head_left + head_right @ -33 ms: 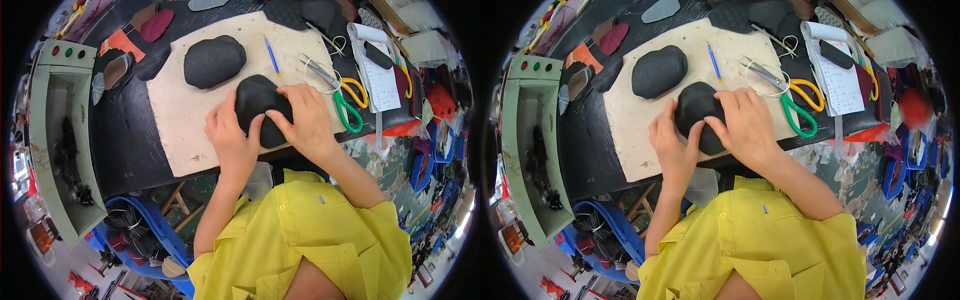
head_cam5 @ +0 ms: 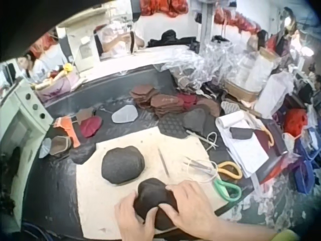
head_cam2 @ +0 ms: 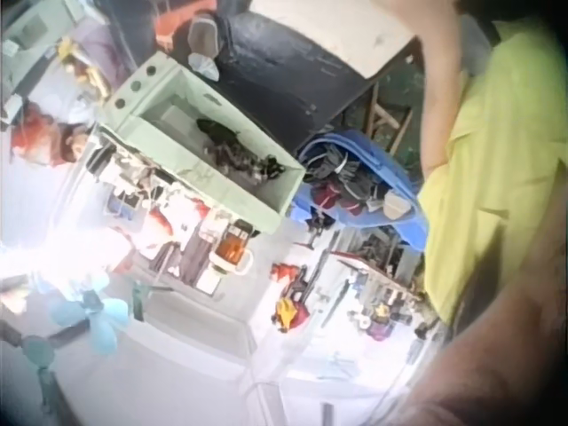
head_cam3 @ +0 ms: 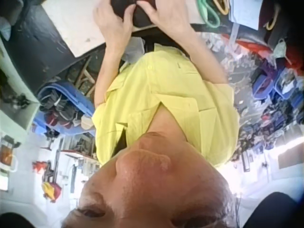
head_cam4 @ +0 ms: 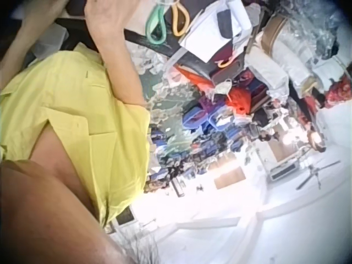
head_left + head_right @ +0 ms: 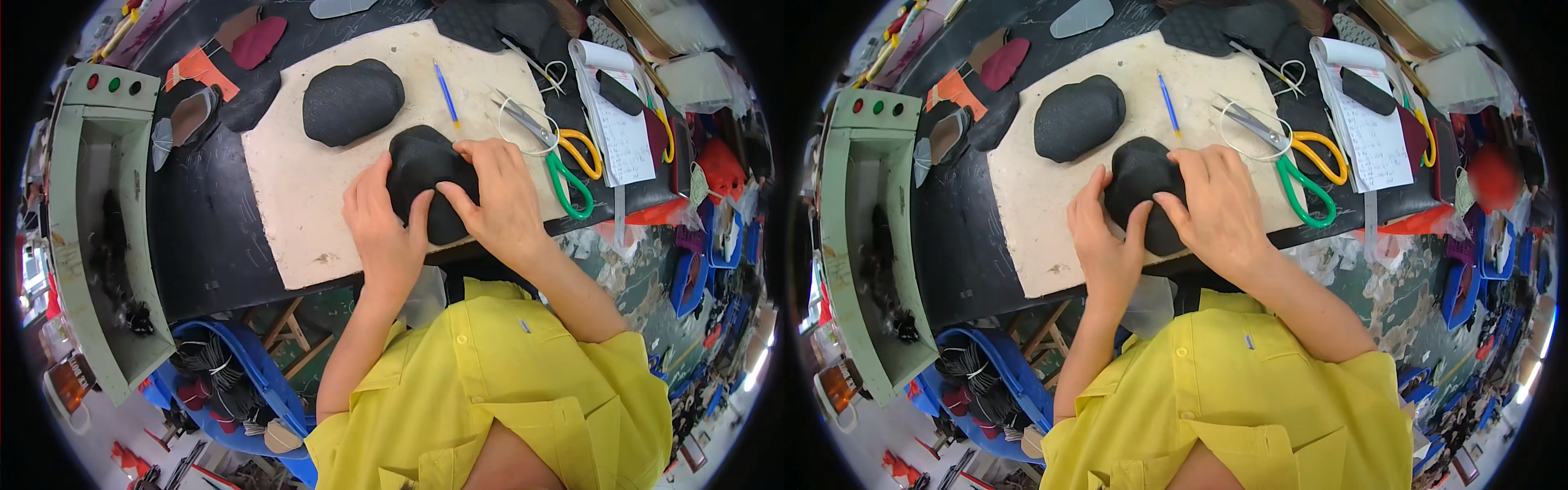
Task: The person marks a stack of light-colored insoles with a pen and then organizes them. They proceed to assemble shoe components by layering black foam, grey insoles, and brown textured insoles. The person handles the parts one by one, aligning and stacking them on a workbench.
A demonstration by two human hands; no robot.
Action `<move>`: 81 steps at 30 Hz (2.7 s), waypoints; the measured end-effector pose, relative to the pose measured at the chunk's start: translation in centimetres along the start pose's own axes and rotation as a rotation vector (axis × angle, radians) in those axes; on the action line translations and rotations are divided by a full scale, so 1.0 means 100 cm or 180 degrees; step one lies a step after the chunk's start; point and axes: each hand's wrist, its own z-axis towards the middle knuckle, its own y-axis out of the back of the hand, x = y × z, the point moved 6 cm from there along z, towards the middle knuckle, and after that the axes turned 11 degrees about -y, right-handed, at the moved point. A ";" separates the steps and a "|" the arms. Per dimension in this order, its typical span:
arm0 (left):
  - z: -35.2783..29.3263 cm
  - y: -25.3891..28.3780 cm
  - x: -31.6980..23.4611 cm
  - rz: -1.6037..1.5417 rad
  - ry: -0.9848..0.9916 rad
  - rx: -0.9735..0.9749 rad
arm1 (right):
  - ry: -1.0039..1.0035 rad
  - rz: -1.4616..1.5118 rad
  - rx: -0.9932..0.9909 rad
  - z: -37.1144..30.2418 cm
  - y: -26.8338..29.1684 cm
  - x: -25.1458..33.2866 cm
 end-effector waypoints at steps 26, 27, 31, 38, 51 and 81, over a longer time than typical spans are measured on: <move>0.033 0.061 -0.014 -0.0729 -0.0801 0.0910 | 0.0540 0.1875 0.0701 0.021 0.029 0.023; 0.031 0.056 -0.011 -0.0582 -0.0812 0.1023 | 0.1061 0.1125 0.0626 0.023 0.030 0.031; 0.028 0.045 0.001 -0.0600 -0.0253 0.0959 | 0.1270 0.0668 0.1252 0.023 0.002 0.022; -0.013 0.040 0.042 -0.1625 0.1199 0.0157 | -0.0855 0.2265 0.1983 0.025 -0.016 -0.005; -0.022 0.044 0.071 -0.2769 0.2535 0.0383 | -0.0222 0.1874 0.1842 0.041 -0.036 0.034; 0.086 0.023 0.111 -0.0073 0.0187 0.0231 | 0.0508 0.0048 0.0608 0.137 -0.054 0.041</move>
